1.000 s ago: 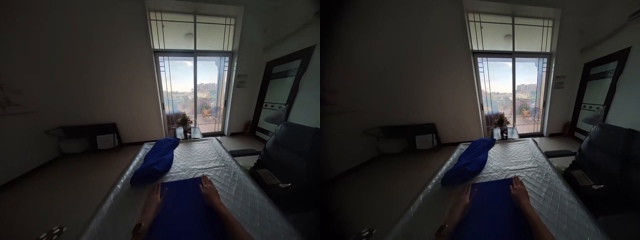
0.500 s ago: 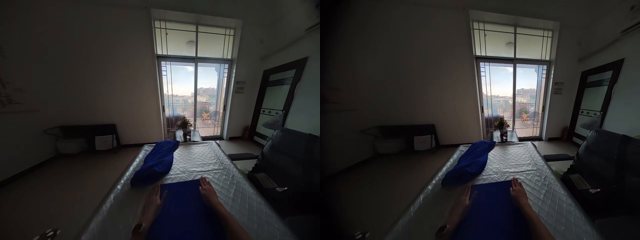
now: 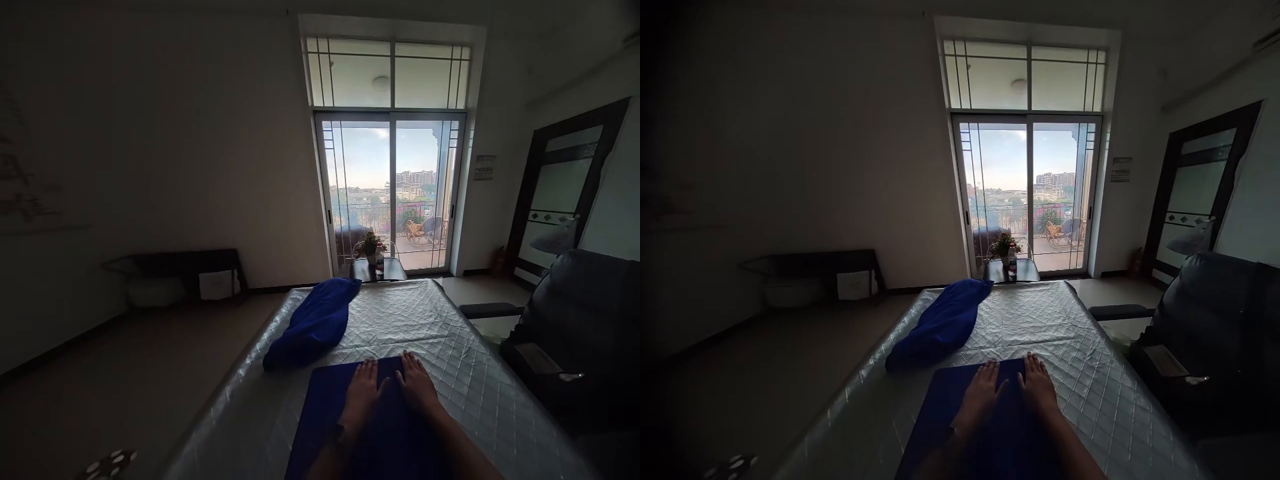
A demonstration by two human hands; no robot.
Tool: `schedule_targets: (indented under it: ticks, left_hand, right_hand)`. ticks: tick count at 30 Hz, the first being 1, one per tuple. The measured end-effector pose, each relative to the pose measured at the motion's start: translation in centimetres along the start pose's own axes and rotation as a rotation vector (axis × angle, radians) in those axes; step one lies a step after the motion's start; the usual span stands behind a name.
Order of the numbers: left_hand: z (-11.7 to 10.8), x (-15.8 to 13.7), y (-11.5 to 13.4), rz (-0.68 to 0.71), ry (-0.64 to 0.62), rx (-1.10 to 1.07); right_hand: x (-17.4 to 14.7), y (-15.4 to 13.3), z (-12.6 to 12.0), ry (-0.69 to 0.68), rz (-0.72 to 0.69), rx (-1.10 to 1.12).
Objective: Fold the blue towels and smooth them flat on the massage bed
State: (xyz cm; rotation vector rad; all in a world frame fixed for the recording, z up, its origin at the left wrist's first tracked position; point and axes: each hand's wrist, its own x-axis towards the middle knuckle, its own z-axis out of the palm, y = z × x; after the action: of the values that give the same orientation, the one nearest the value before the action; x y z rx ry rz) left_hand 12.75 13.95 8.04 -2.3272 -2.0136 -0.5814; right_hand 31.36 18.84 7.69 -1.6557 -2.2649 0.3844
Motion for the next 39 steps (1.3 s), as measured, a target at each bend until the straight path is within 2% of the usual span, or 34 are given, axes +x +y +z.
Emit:
schedule_targets:
  ticks: [3, 6, 9, 16, 20, 29, 36, 39]
  left_hand:
    - [2.1, 1.3, 3.2, 0.040, 0.005, -0.036]
    - [2.6, 1.4, 3.1, -0.005, -0.002, -0.030]
    - [1.6, 0.6, 0.5, -0.072, -0.009, -0.005]
    - [-2.6, -2.6, -8.6, -0.297, -0.028, 0.078]
    - [-3.9, -3.6, -10.9, -0.372, -0.043, 0.085]
    - [-4.4, -3.8, -10.3, -0.385, -0.060, 0.083]
    - [-4.2, -3.3, -10.8, -0.382, -0.068, 0.145]
    - [-3.5, -2.0, -9.5, -0.359, -0.050, 0.151]
  right_hand:
    - [0.1, 0.1, 0.1, 0.003, -0.019, -0.002]
    - [0.1, 0.1, 0.1, -0.005, -0.018, -0.020]
    - [0.3, 0.1, 0.2, -0.006, -0.004, -0.030]
    - [0.3, 0.0, 0.2, -0.005, 0.003, -0.047]
    - [0.3, -0.4, -0.2, -0.052, 0.017, -0.089]
    - [0.7, -0.6, -0.5, -0.080, 0.003, -0.126]
    - [0.6, -0.2, -0.2, -0.065, 0.013, -0.083]
    - [0.5, -0.2, -0.2, -0.053, 0.013, -0.060]
